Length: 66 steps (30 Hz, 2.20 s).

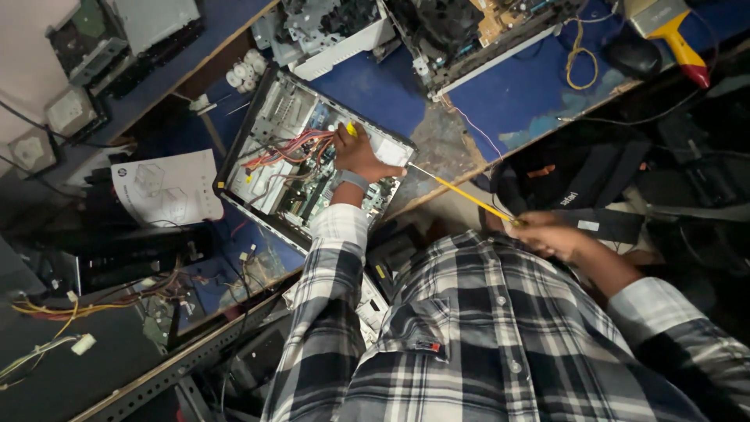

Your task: The person uses a screwdriver to remove screws from a computer case, then installs a power supply unit into the case and secures it with screws. The person handles the motherboard and power supply unit throughout the process.

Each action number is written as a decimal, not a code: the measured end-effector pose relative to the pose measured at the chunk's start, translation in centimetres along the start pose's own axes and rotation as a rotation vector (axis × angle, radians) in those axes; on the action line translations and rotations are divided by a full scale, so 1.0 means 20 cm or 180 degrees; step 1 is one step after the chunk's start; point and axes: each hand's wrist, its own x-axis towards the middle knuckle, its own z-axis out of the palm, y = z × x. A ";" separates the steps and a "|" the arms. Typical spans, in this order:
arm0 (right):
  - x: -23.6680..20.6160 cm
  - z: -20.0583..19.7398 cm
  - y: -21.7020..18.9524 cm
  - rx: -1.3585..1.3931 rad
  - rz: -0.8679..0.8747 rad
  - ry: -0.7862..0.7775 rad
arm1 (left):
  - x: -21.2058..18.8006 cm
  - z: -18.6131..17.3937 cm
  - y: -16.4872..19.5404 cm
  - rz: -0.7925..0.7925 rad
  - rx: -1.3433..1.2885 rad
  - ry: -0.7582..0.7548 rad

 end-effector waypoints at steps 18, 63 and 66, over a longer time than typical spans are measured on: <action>-0.01 0.08 0.05 -0.0464 -0.0928 0.0557 | 0.00 0.00 0.01 0.0002 -0.0039 0.0035; -0.03 0.24 0.04 -0.2192 -0.1550 0.1598 | -0.04 -0.02 -0.09 -0.0196 -0.0124 -0.0058; 0.05 0.22 0.08 -0.2054 -0.1079 0.1209 | -0.04 -0.02 -0.08 -0.0178 -0.0047 -0.0066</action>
